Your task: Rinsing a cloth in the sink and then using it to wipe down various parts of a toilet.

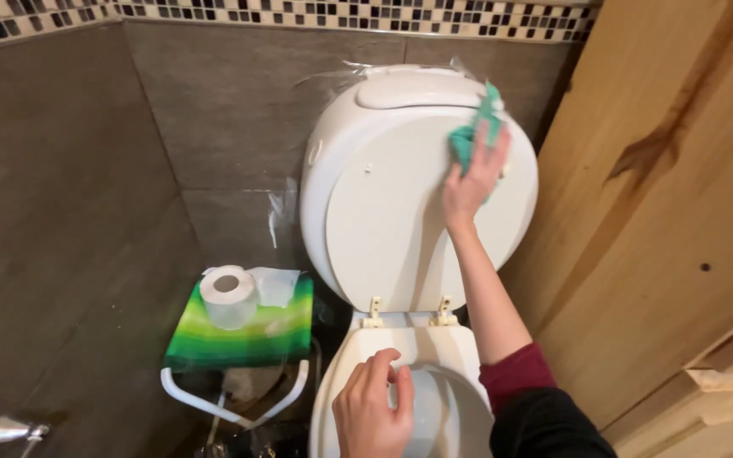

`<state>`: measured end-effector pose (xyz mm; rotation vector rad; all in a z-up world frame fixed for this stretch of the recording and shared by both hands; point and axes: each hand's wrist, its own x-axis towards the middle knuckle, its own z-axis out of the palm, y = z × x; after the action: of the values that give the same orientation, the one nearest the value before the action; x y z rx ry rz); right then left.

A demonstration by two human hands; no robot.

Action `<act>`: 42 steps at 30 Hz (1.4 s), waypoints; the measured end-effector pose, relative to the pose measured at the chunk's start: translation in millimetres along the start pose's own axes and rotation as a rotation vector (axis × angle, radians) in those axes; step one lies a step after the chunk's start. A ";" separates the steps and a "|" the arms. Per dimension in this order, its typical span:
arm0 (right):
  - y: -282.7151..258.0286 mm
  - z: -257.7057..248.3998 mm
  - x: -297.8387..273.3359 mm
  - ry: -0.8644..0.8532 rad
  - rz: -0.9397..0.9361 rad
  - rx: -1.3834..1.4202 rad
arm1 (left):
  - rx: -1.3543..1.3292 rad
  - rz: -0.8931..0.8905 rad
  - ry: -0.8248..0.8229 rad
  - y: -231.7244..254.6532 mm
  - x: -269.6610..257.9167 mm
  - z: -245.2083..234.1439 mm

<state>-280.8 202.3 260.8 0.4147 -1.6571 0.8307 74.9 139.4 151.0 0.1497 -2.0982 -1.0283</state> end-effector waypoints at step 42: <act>32.2 -5.3 -135.3 -0.476 -0.625 0.040 | -0.096 0.260 0.096 37.6 -7.1 -16.4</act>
<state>-263.4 206.2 122.8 1.1569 -1.7816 0.3026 99.3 157.2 179.7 -0.1165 -1.9184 -0.9423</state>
